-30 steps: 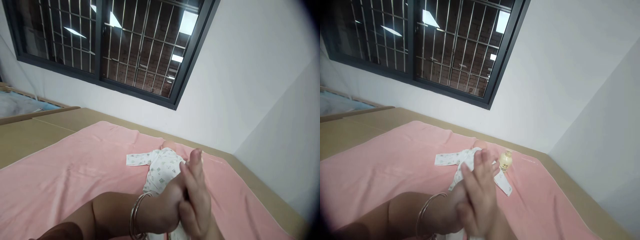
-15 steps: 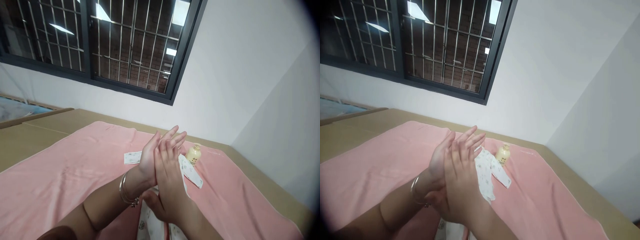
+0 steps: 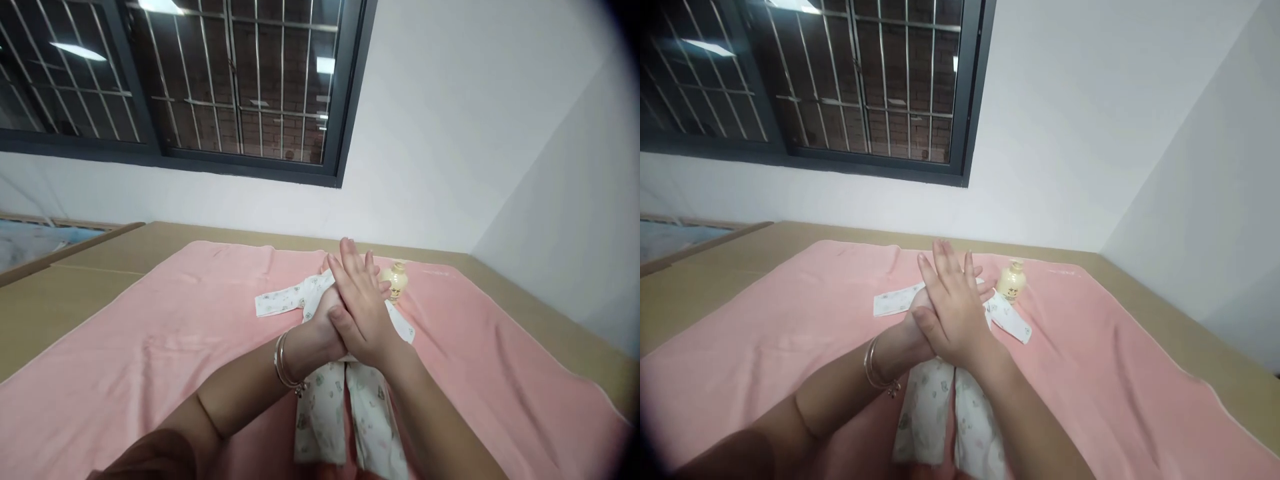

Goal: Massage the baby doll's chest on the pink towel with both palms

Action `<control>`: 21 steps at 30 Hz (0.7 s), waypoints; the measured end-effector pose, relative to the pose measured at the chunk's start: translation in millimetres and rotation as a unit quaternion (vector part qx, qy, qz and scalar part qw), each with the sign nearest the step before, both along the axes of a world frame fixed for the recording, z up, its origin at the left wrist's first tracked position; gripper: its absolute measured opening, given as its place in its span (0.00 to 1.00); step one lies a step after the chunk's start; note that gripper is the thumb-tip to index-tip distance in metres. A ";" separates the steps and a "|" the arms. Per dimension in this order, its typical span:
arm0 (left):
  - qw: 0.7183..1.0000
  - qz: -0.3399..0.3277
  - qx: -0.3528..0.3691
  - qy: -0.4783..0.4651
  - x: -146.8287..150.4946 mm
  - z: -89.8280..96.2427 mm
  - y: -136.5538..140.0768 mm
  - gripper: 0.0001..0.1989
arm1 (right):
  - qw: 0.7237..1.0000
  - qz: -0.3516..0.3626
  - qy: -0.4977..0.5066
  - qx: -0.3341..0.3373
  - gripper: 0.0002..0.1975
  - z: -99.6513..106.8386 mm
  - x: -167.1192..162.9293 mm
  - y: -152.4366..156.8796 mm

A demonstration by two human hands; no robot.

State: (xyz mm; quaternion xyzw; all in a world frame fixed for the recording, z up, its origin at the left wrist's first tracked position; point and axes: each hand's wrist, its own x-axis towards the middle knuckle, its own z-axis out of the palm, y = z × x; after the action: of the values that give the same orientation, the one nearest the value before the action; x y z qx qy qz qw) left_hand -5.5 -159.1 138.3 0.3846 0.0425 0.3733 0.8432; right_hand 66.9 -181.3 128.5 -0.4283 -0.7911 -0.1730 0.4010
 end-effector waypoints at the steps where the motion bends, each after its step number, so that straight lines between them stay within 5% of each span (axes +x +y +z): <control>1: 1.000 -0.003 -0.020 -0.004 0.3 2.7 1.9 0.25 | 1.000 -0.003 0.000 -0.001 0.31 -0.4 1.1 2.0; 7: 0.994 0.026 -0.096 0.047 -6.0 17.5 18.5 0.18 | 0.998 -0.016 0.011 -0.055 0.35 -8.8 4.2 15.8; 13: 0.983 0.130 -0.081 0.097 -14.5 26.6 43.6 0.21 | 0.990 -0.010 0.030 -0.138 0.34 -17.4 8.0 29.8; 18: 0.969 0.199 -0.063 0.132 -11.0 -0.5 93.0 0.18 | 0.970 0.000 0.092 -0.227 0.30 -43.5 22.1 62.7; 21: 0.906 0.303 -0.032 0.293 4.9 -31.4 124.8 0.14 | 0.959 -0.005 0.110 -0.261 0.25 -67.7 25.8 81.3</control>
State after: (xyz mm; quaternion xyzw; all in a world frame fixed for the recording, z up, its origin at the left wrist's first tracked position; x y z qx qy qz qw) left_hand -0.6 -34.3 106.9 0.4181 0.4146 0.4799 0.6504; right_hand 92.7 -100.0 60.8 -0.5389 -0.7573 0.0859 0.3589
